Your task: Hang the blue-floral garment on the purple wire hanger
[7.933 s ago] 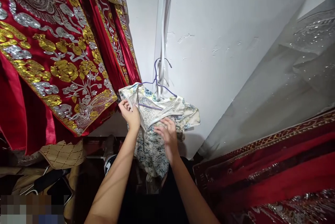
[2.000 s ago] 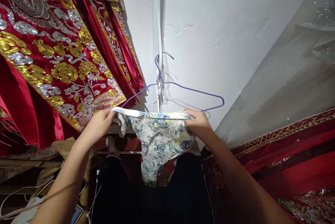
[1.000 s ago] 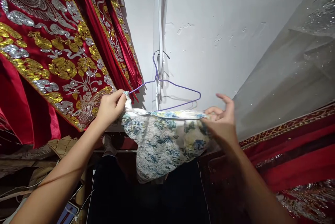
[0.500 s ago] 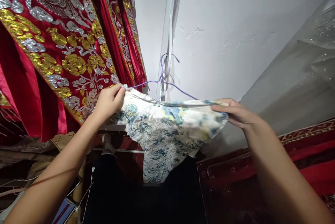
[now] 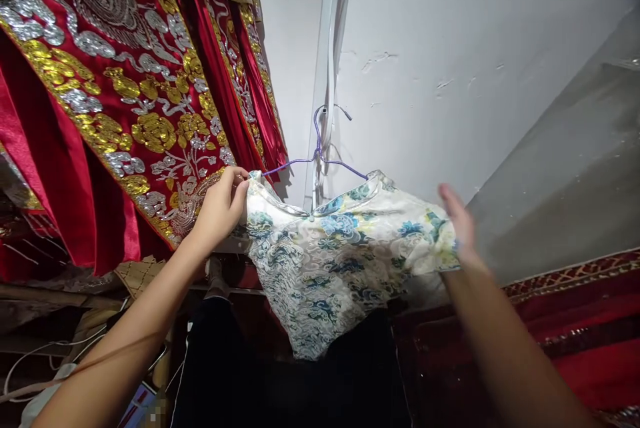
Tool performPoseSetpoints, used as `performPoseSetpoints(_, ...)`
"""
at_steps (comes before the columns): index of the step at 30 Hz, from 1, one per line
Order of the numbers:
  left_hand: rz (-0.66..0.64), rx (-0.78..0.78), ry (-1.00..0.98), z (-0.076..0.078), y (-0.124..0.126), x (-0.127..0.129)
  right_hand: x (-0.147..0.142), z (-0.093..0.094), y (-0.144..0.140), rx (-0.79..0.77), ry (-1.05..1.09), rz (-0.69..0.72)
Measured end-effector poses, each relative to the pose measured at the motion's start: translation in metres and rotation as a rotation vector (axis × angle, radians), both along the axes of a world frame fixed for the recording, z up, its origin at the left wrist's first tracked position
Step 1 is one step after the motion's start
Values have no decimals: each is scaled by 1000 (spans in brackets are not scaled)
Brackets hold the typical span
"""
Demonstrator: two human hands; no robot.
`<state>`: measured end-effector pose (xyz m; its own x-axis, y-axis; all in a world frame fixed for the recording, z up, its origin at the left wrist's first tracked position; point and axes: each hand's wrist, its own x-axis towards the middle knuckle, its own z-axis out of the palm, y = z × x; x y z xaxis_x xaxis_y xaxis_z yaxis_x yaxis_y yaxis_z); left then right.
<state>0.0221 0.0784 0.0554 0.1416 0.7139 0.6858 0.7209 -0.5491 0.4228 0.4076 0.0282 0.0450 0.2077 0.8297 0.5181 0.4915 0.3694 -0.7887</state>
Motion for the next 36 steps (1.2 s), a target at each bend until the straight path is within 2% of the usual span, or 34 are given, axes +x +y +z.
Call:
performPoseSetpoints(3,7,40,-34,6,0,7,9,22,-16,-221,141,205)
performPoseSetpoints(6,21,111,-70,23,2,17,5,45,-27,-361,288,299)
performPoseSetpoints(9,-9,174,-77,46,5,28,-1,62,-31,-292,407,231)
performPoseSetpoints(12,-80,182,-46,65,7,37,-2,70,-31,-245,485,179)
performPoseSetpoints(17,-100,125,-17,77,13,44,-13,74,-15,-229,501,242)
performPoseSetpoints(22,-47,76,61,74,22,34,-45,77,6,-229,387,367)
performPoseSetpoints(26,-116,1,58,57,15,25,-64,65,-20,-306,142,540)
performPoseSetpoints(30,-364,-86,-52,30,-10,31,-62,41,-56,-515,-4,843)
performPoseSetpoints(32,-512,-86,-78,22,-24,45,-61,28,-61,-531,-17,888)
performPoseSetpoints(34,-660,-79,-91,19,-36,64,-64,15,-57,-402,-91,800)
performPoseSetpoints(36,-812,-81,-93,23,-46,87,-71,1,-47,-163,-275,681)
